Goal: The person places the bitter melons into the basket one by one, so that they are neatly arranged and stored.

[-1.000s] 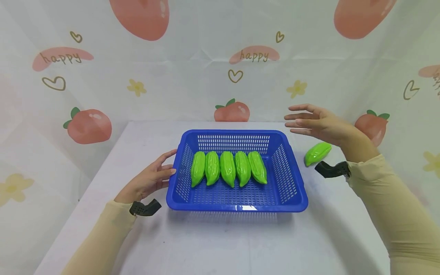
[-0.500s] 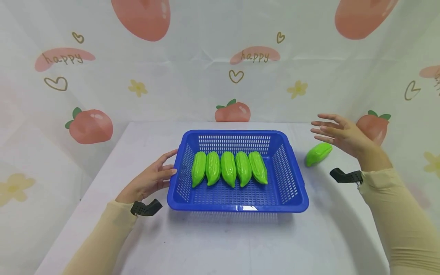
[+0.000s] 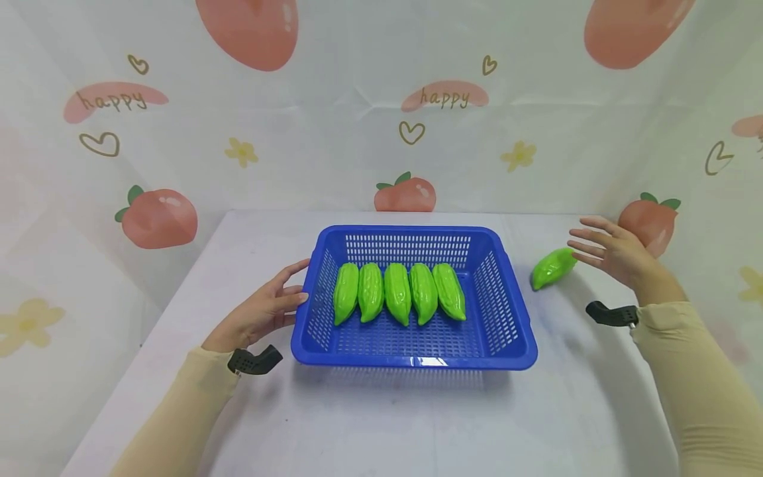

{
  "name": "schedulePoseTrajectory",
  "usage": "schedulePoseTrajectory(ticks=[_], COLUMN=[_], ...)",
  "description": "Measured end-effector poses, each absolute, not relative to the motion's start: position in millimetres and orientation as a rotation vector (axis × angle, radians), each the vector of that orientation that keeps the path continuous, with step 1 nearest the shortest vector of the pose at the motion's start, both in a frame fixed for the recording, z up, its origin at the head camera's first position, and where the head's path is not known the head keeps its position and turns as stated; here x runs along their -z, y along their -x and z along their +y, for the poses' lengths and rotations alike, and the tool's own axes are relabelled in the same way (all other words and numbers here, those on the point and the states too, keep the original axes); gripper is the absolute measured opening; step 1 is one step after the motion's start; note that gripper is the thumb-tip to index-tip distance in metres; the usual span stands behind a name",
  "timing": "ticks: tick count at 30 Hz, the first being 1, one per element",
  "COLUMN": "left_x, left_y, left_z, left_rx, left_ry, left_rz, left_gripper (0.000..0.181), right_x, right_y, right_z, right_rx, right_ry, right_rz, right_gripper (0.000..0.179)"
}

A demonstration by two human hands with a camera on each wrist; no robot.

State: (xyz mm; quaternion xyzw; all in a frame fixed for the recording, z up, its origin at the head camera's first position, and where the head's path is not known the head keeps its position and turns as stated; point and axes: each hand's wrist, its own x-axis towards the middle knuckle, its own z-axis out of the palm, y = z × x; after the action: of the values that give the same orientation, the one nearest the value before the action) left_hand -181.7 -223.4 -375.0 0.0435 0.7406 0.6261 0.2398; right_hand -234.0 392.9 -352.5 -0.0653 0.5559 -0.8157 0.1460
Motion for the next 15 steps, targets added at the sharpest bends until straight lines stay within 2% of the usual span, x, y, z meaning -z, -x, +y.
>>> schedulePoseTrajectory(ticks=[12,15], left_x=[376.3,376.0], left_y=[182.5,181.8], left_z=[-223.2,-224.0], left_rx=[-1.732,-1.726], left_ry=[-0.111,-0.116], left_rz=[2.005,2.009], left_gripper=[0.079,0.078], right_x=[377.0,381.6], right_y=[230.7,229.8], right_z=[410.0,409.5], right_rx=[2.281,2.209], right_ry=[-0.083,-0.185], right_rz=[1.757,1.839], right_gripper=[0.012,0.015])
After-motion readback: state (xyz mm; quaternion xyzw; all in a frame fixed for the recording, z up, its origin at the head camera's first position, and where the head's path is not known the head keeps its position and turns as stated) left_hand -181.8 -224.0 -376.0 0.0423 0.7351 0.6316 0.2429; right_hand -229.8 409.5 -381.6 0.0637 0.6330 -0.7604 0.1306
